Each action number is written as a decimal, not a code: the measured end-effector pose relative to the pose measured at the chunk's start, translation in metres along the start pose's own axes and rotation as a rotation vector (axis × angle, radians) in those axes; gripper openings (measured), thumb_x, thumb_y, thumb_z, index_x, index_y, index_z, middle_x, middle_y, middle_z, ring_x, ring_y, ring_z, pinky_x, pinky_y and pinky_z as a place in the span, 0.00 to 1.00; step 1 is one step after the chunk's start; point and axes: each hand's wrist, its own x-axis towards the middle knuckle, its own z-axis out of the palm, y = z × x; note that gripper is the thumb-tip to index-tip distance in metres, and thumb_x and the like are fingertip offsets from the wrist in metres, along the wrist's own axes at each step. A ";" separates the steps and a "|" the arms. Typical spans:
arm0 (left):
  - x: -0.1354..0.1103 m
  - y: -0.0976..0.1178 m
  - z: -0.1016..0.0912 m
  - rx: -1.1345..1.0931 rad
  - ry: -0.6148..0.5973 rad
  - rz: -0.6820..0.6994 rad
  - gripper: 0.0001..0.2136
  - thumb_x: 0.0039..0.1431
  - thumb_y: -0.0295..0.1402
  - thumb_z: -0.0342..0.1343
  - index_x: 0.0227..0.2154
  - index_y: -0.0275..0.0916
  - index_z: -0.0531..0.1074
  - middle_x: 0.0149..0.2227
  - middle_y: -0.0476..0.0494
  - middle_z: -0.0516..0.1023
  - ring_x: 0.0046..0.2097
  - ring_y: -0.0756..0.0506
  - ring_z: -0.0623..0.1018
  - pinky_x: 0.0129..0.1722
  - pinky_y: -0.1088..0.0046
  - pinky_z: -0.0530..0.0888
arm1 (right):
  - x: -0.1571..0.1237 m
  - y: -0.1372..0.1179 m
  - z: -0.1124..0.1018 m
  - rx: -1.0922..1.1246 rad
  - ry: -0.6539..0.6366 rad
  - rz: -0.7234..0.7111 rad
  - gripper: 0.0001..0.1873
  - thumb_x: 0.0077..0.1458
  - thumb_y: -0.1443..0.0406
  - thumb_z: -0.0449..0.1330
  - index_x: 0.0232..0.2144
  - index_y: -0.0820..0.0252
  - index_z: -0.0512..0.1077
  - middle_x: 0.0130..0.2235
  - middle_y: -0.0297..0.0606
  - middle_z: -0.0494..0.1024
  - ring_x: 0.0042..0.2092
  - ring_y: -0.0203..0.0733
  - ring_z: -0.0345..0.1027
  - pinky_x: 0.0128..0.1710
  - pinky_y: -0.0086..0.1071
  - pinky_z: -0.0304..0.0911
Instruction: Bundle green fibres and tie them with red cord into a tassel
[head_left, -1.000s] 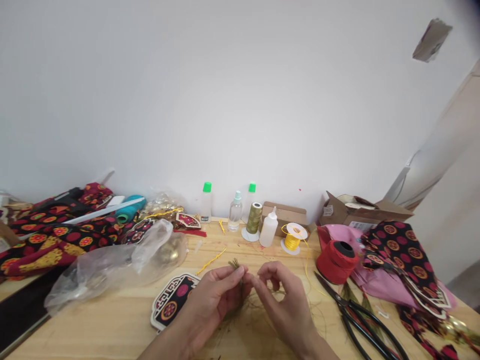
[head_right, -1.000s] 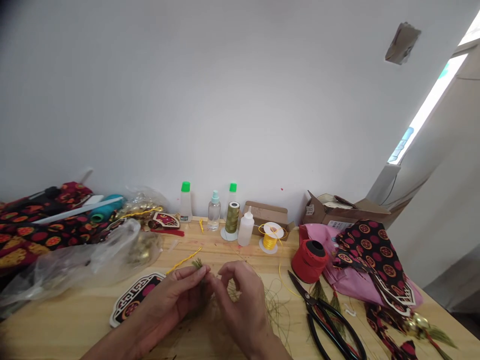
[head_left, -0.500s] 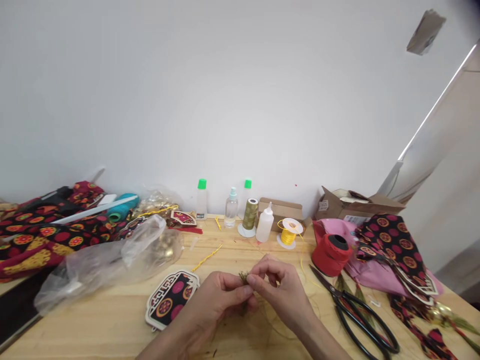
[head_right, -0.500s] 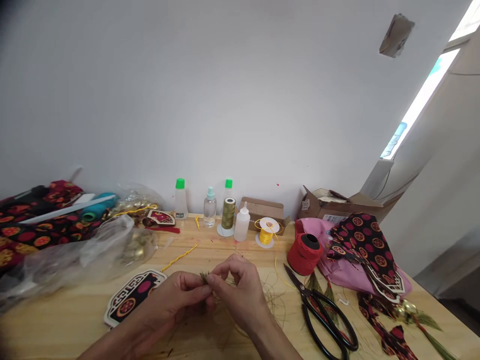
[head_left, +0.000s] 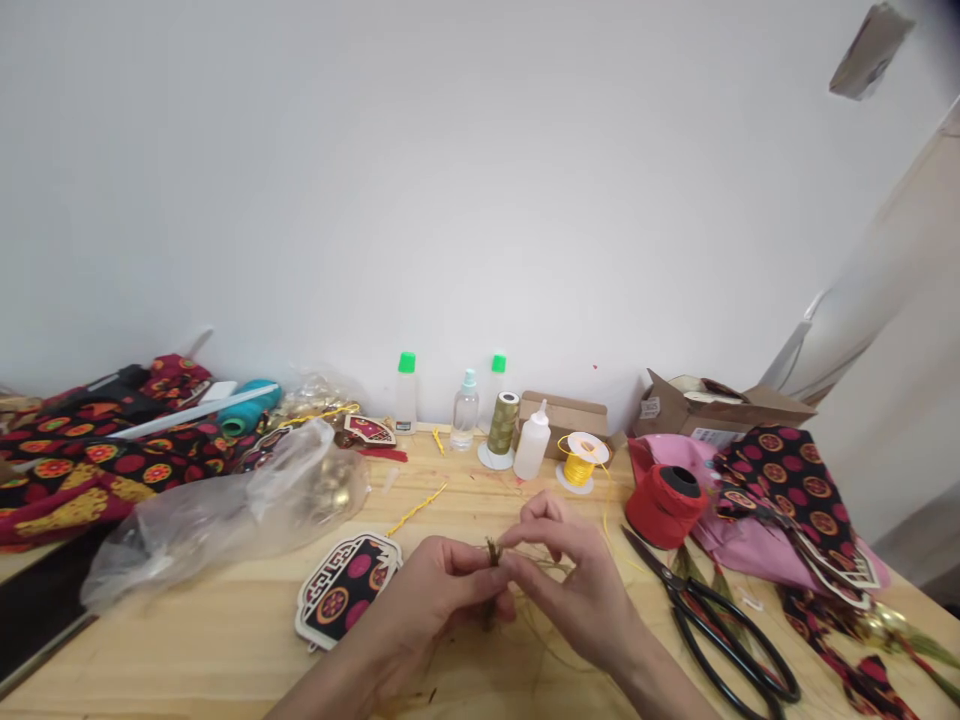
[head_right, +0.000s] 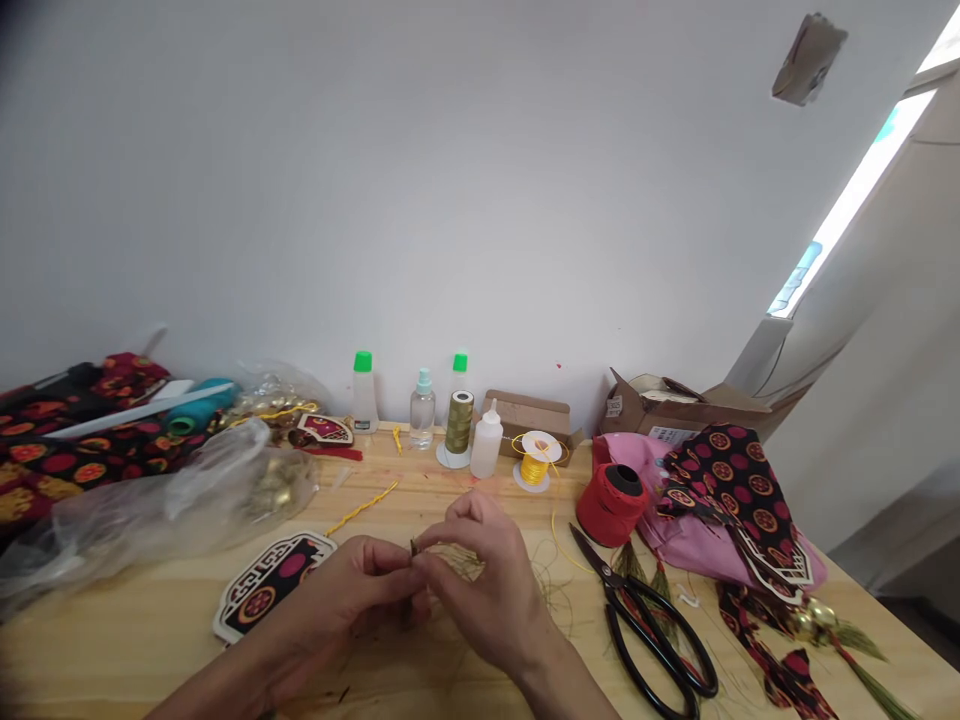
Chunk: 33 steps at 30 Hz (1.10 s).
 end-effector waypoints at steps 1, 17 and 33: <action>0.001 -0.001 0.000 -0.001 0.001 0.011 0.13 0.33 0.39 0.62 0.15 0.32 0.74 0.17 0.46 0.71 0.22 0.51 0.65 0.23 0.76 0.58 | -0.001 -0.001 0.000 -0.042 -0.033 -0.051 0.05 0.45 0.68 0.58 0.27 0.55 0.73 0.26 0.33 0.63 0.30 0.36 0.59 0.28 0.28 0.55; 0.000 -0.006 -0.005 0.349 0.039 0.156 0.14 0.43 0.40 0.54 0.19 0.31 0.75 0.15 0.51 0.67 0.21 0.53 0.59 0.22 0.78 0.54 | -0.003 0.004 0.005 -0.263 -0.118 -0.092 0.06 0.47 0.68 0.56 0.28 0.54 0.72 0.28 0.34 0.63 0.32 0.37 0.59 0.29 0.30 0.55; -0.001 -0.001 -0.002 0.303 0.025 0.108 0.13 0.43 0.39 0.55 0.17 0.33 0.74 0.17 0.49 0.69 0.22 0.52 0.62 0.24 0.77 0.58 | 0.000 0.007 0.004 0.035 0.035 0.169 0.07 0.47 0.68 0.55 0.32 0.59 0.69 0.28 0.33 0.66 0.25 0.32 0.56 0.24 0.26 0.55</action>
